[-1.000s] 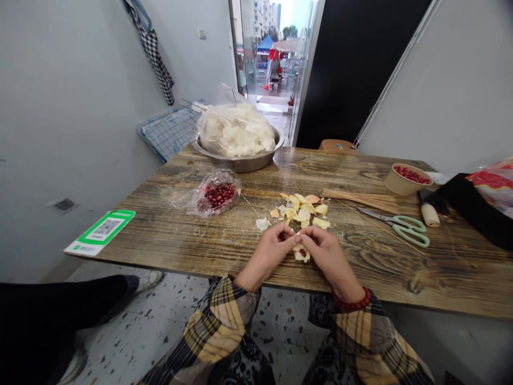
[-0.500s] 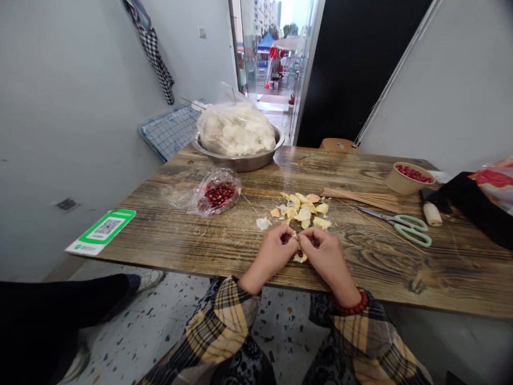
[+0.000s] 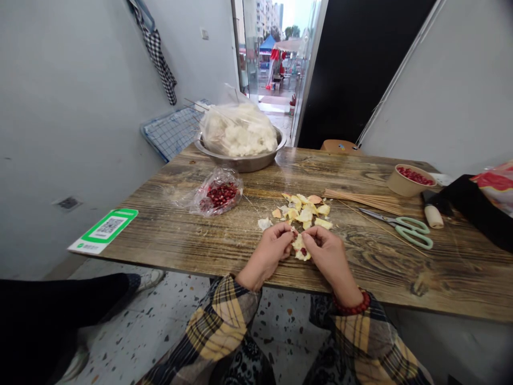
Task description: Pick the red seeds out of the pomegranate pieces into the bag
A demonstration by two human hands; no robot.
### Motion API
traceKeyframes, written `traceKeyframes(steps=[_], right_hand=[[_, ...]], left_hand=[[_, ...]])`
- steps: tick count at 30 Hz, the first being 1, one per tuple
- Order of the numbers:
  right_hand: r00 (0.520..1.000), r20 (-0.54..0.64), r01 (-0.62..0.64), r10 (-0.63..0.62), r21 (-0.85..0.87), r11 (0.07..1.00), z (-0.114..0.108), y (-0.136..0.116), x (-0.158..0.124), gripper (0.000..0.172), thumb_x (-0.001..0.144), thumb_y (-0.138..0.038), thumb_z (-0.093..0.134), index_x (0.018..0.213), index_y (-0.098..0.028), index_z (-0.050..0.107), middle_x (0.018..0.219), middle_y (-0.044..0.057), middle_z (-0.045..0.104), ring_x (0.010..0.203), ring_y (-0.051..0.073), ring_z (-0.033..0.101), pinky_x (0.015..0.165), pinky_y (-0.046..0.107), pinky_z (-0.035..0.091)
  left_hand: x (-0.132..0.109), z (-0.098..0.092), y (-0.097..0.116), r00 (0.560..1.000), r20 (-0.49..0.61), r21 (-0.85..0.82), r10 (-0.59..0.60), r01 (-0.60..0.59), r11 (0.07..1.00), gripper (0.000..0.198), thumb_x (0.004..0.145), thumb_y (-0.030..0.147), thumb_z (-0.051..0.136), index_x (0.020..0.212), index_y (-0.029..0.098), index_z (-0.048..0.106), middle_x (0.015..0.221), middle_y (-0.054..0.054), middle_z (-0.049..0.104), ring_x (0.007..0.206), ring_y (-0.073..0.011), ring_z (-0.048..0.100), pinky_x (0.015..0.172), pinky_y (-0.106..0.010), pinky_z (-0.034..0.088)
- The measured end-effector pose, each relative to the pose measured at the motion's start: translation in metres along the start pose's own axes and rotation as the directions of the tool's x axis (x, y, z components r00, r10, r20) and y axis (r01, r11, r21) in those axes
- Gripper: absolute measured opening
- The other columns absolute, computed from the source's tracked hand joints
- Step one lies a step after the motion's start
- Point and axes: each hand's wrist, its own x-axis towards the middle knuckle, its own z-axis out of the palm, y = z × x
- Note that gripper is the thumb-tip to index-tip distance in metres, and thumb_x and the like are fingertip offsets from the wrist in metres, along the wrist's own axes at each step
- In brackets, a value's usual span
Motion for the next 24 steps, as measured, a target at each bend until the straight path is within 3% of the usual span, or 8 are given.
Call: traceKeyframes(steps=[5, 8, 24], right_hand=[[1.0, -0.022, -0.001, 0.001, 0.022, 1.0, 0.0, 0.005, 0.002, 0.016, 0.078, -0.031, 0.054, 0.073, -0.017, 0.059, 0.059, -0.002, 0.056, 0.05, 0.012, 0.049, 0.049, 0.022, 0.037], [0.999, -0.035, -0.003, 0.003, 0.02, 1.0, 0.0, 0.009, 0.002, 0.017, 0.078, -0.032, 0.054, 0.072, -0.017, 0.059, 0.06, -0.002, 0.055, 0.051, 0.012, 0.048, 0.049, 0.022, 0.037], [0.999, -0.037, 0.003, -0.002, 0.037, 0.999, 0.001, 0.013, 0.003, 0.019, 0.079, -0.035, 0.055, 0.073, -0.018, 0.059, 0.058, -0.002, 0.055, 0.049, 0.012, 0.049, 0.047, 0.022, 0.038]], left_hand=[[0.002, -0.005, 0.002, 0.997, 0.07, -0.156, 0.02, -0.009, 0.988, 0.01, 0.066, 0.02, 0.054, 0.074, 0.015, 0.051, 0.065, 0.003, 0.049, 0.043, -0.0024, 0.036, 0.037, -0.015, 0.017], [0.003, -0.006, 0.002, 0.998, 0.058, -0.222, 0.014, -0.001, 0.975, 0.009, 0.067, 0.021, 0.053, 0.074, 0.016, 0.049, 0.067, 0.003, 0.05, 0.043, -0.0029, 0.037, 0.037, -0.015, 0.017], [0.0, -0.008, 0.006, 0.997, 0.069, -0.278, 0.035, -0.015, 0.96, 0.011, 0.067, 0.02, 0.055, 0.074, 0.016, 0.049, 0.068, 0.0, 0.054, 0.048, -0.006, 0.044, 0.04, -0.017, 0.029]])
